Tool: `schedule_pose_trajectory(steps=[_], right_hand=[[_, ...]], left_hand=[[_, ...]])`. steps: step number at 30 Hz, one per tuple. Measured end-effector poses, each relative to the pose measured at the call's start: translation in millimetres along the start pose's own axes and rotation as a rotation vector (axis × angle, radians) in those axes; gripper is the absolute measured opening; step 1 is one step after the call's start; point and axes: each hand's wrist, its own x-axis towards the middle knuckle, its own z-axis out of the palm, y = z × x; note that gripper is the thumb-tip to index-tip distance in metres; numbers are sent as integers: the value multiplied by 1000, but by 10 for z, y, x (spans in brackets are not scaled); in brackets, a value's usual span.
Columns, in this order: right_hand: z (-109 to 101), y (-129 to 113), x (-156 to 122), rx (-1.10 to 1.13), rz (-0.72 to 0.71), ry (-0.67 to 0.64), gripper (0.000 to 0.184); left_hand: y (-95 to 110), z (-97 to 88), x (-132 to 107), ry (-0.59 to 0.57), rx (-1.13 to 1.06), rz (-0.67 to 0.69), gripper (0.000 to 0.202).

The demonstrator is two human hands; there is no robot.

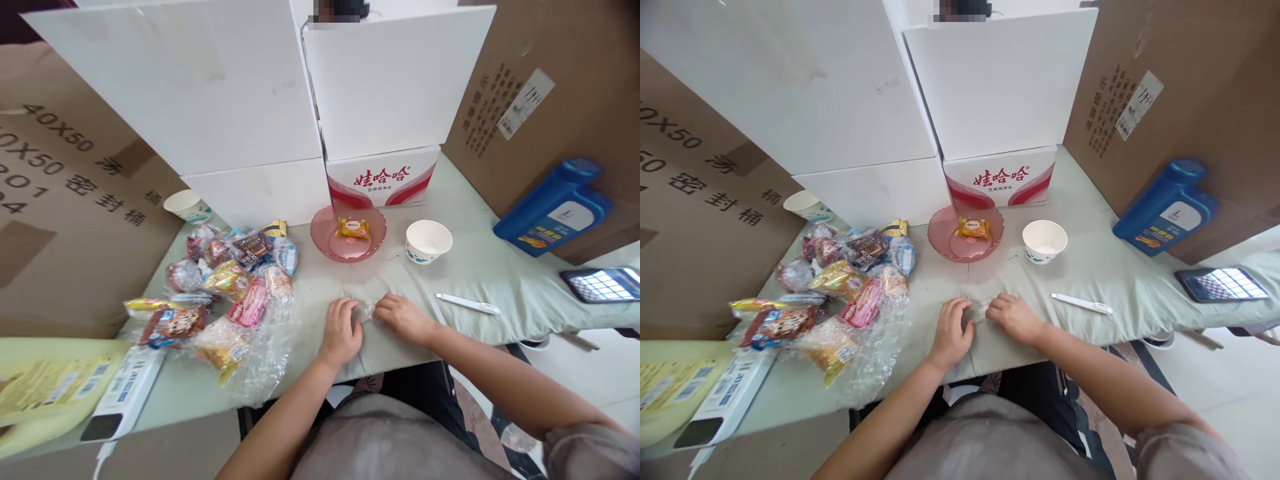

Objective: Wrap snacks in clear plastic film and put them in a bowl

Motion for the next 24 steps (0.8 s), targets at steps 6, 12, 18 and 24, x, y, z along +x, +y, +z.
schedule_pose_trajectory(steps=[6,12,18,24], right_hand=[[-884,804,212,-294,499,460,23],[-1065,1329,541,-202,890,-152,35],[-961,1208,561,-284,845,57,43],[-899,772,-83,-284,348,413,35]], left_hand=[[60,-18,49,-113,15,4,16],[191,-67,13,-196,33,0,19],[409,-810,-76,-139,-43,241,25],[-304,-2040,-239,-93,463,-60,63]])
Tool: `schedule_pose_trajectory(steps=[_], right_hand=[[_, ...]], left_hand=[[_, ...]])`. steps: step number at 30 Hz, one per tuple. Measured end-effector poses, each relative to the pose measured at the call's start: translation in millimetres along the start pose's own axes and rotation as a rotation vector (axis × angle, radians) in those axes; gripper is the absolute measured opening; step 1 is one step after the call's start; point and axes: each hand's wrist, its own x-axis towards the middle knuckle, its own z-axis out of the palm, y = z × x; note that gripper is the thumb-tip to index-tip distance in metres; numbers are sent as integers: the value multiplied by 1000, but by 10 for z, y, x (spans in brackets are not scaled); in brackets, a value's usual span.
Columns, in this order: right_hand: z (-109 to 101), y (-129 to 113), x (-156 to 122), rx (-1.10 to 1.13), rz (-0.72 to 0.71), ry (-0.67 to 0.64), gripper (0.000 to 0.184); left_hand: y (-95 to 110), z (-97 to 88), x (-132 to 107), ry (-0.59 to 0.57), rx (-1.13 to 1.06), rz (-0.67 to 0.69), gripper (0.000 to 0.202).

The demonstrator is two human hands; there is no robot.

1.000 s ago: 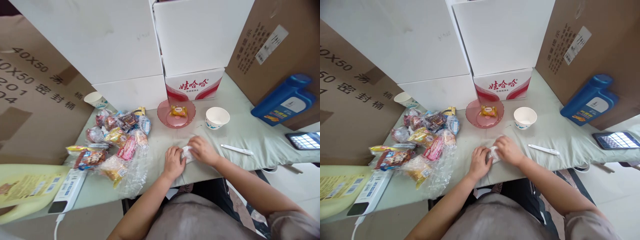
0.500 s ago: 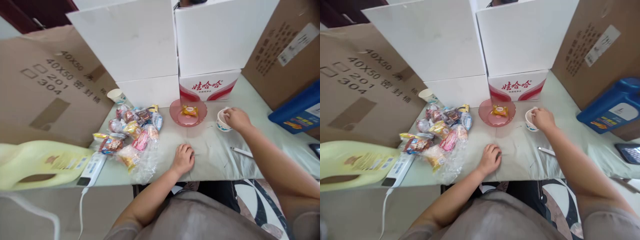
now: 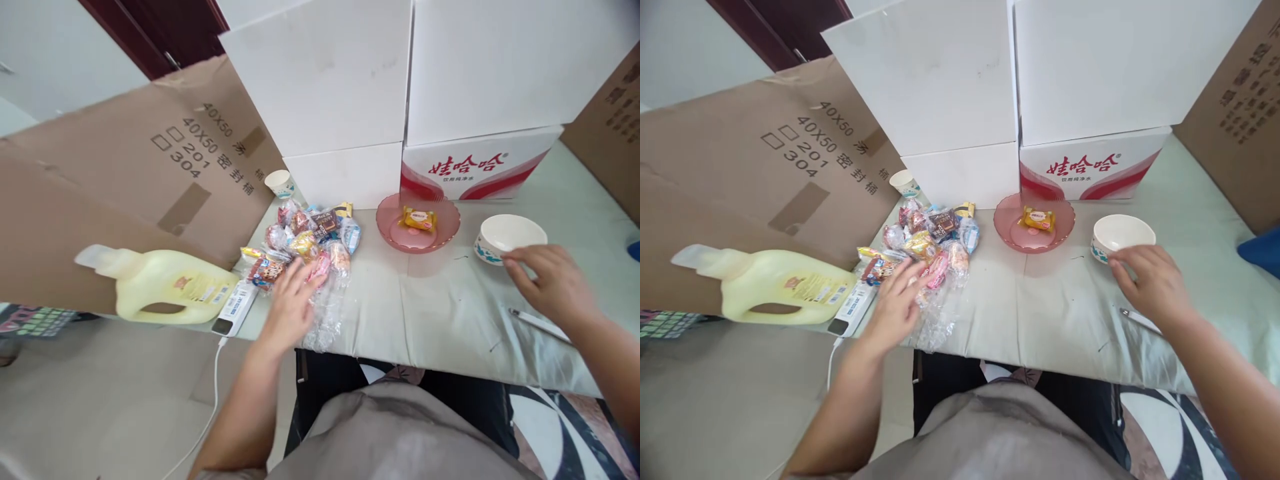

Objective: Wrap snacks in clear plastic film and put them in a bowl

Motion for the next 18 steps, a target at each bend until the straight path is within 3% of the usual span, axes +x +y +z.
schedule_pose_trajectory(steps=[3,5,8,10,12,15,16,18], right_hand=[[-160,27,-460,33,-8,-47,30],[-206,91,-720,32,48,-66,29],[-189,211,-1005,20,109,-67,27],[-154,276,-1134,11,110,-72,25],[-121,317,-1226,6,96,-90,22],[-90,344,-1311,0,105,-110,17],[-83,347,-1328,-1,114,-114,16],[-70,344,-1347,2,123,-104,16]], left_hand=[[-427,-90,-222,-228,184,-59,71],[-510,-46,-345,-321,216,-9,71],[-480,107,-448,-311,173,65,56],[-460,231,-476,-202,94,63,29],[-466,353,-482,-8,-11,-20,8],[-483,510,-446,306,-149,-314,11],[-484,548,-421,380,-184,-442,8],[-487,596,-357,476,-231,-672,24]])
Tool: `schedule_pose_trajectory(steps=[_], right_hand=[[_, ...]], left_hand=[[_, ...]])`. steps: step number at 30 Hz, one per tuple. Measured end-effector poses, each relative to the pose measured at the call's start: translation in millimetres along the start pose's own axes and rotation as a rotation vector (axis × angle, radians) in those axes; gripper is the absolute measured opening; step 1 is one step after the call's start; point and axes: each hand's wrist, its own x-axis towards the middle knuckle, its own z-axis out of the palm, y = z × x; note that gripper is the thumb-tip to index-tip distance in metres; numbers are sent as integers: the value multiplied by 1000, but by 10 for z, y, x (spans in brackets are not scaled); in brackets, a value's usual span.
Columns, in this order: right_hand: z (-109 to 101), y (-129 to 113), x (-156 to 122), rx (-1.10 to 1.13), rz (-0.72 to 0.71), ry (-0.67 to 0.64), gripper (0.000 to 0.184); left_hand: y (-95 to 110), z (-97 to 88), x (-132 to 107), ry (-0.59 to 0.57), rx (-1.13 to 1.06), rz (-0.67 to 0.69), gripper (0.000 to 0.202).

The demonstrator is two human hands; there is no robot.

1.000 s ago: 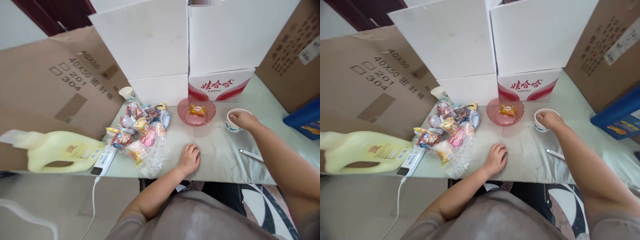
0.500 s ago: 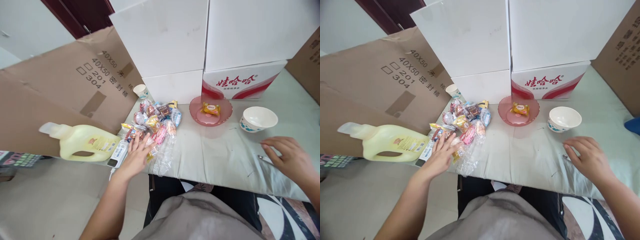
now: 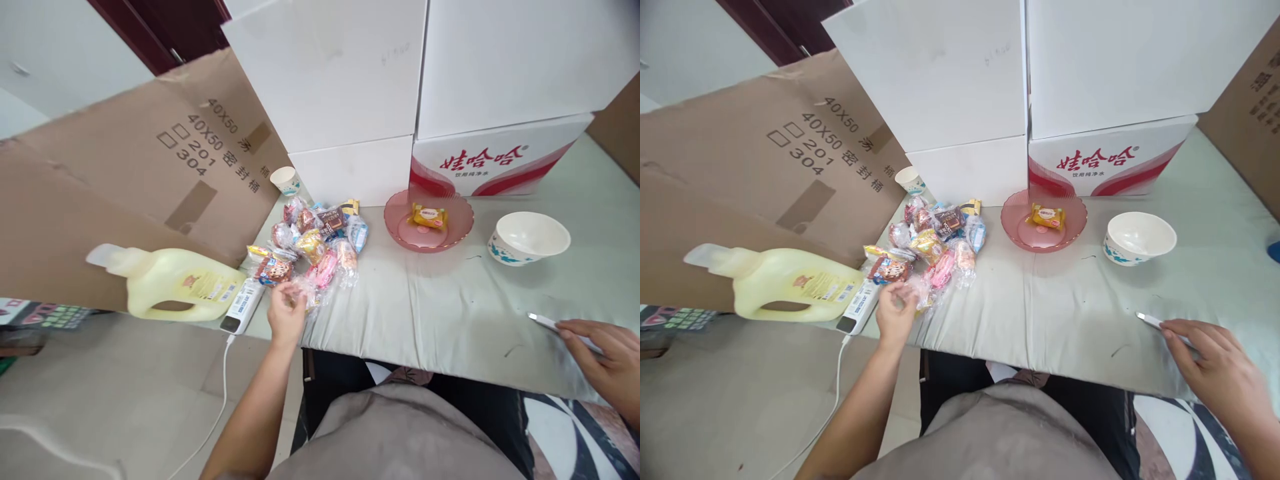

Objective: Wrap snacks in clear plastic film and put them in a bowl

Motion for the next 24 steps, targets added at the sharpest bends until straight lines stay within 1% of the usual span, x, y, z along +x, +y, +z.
schedule_pose_trajectory(steps=[1,2,4,6,8,10,12,13,15,18,19,21,22,24], right_hand=[[6,-5,-5,6,-1,10,17],[10,-12,-9,12,-3,26,17],[9,-30,-22,4,0,66,20],[-5,-48,-49,-33,0,68,23],[-32,-63,-91,-77,-1,21,27],[-58,-73,-136,-97,9,-47,27],[-66,-84,-164,-106,35,-84,24],[-59,-93,-165,-107,49,-91,24],[-24,-136,-134,-90,75,-82,26],[53,-317,5,-5,107,-41,26],[72,-422,69,42,113,-28,25],[87,-699,202,153,110,-15,25],[83,-866,263,212,93,-19,26],[68,-1222,355,327,24,-69,29]], left_hand=[[10,23,26,32,6,-69,33],[19,34,59,49,31,-98,39],[21,19,139,43,133,-72,43],[6,-42,221,-4,228,-40,45],[-13,-126,283,-73,242,-77,44],[-11,-191,312,-137,210,-153,36],[45,-194,295,-157,162,-199,29],[105,-163,264,-163,110,-201,28],[295,-30,145,-196,-54,-194,28],[707,324,-169,-300,-332,-189,29],[848,468,-293,-331,-385,-174,26],[1085,758,-538,-395,-417,-92,20],[1169,886,-648,-423,-408,-29,17],[1254,1075,-825,-425,-354,114,13]])
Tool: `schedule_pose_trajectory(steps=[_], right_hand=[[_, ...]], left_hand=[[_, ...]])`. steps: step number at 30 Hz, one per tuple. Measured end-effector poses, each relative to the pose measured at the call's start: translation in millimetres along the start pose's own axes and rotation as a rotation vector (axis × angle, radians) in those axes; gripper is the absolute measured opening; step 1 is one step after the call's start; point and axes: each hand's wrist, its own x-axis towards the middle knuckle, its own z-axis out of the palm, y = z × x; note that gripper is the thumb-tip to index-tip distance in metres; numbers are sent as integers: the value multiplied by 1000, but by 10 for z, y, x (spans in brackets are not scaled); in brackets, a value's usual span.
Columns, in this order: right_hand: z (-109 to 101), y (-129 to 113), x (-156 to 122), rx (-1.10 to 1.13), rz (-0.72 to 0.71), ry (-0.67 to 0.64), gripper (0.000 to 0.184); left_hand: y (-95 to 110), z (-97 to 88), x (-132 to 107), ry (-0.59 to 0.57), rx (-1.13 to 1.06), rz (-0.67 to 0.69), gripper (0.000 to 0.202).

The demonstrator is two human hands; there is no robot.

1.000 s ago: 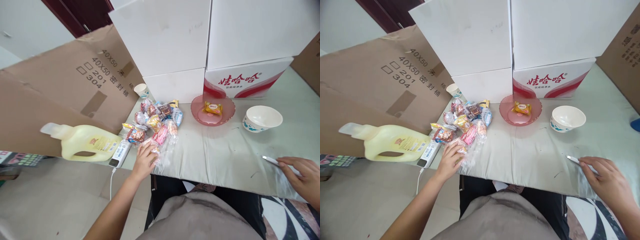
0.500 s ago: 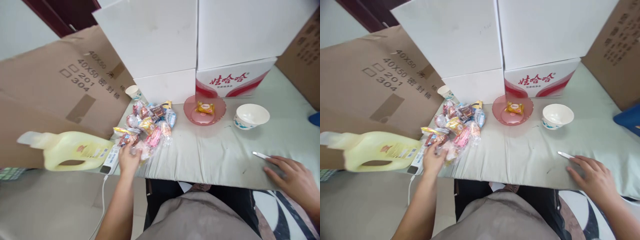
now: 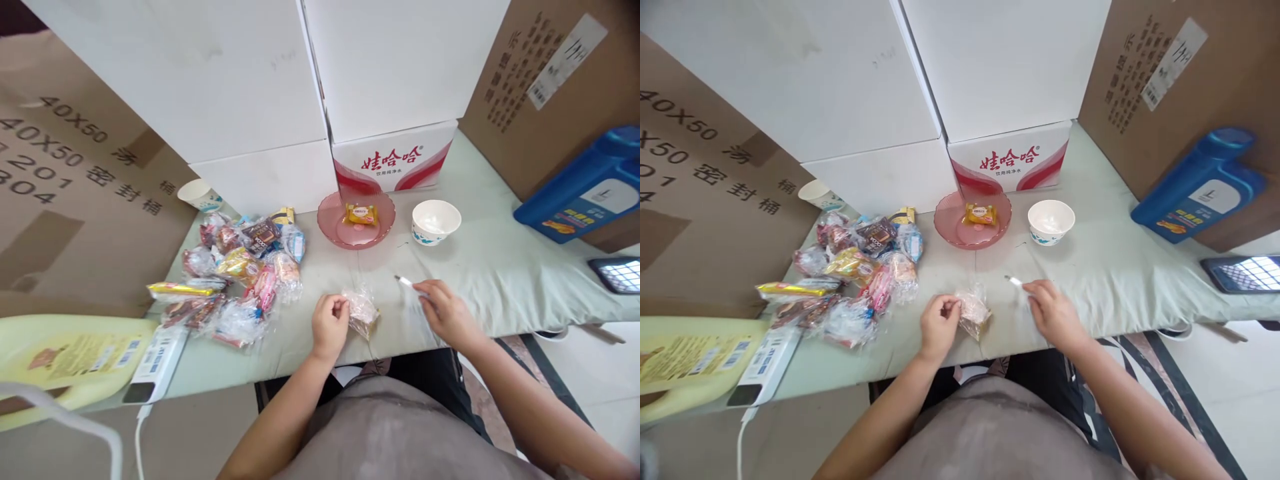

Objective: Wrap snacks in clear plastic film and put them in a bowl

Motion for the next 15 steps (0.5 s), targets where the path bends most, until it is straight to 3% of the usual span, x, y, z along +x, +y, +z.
schedule_pose_trajectory(steps=[2,4,7,10,15], right_hand=[[100,-316,45,73,-89,-115,32],[192,-530,59,65,-173,-243,33],[224,-567,45,1,-227,-390,35],[63,-251,5,-31,-166,-422,34],[-307,507,-87,-320,32,-201,30]], left_hand=[[-38,113,-72,3,45,57,13],[-105,102,-132,5,12,52,18],[-193,-24,-177,-8,-100,46,20],[-230,-138,-178,-96,-133,136,18],[-204,-171,-173,-226,-13,297,28]])
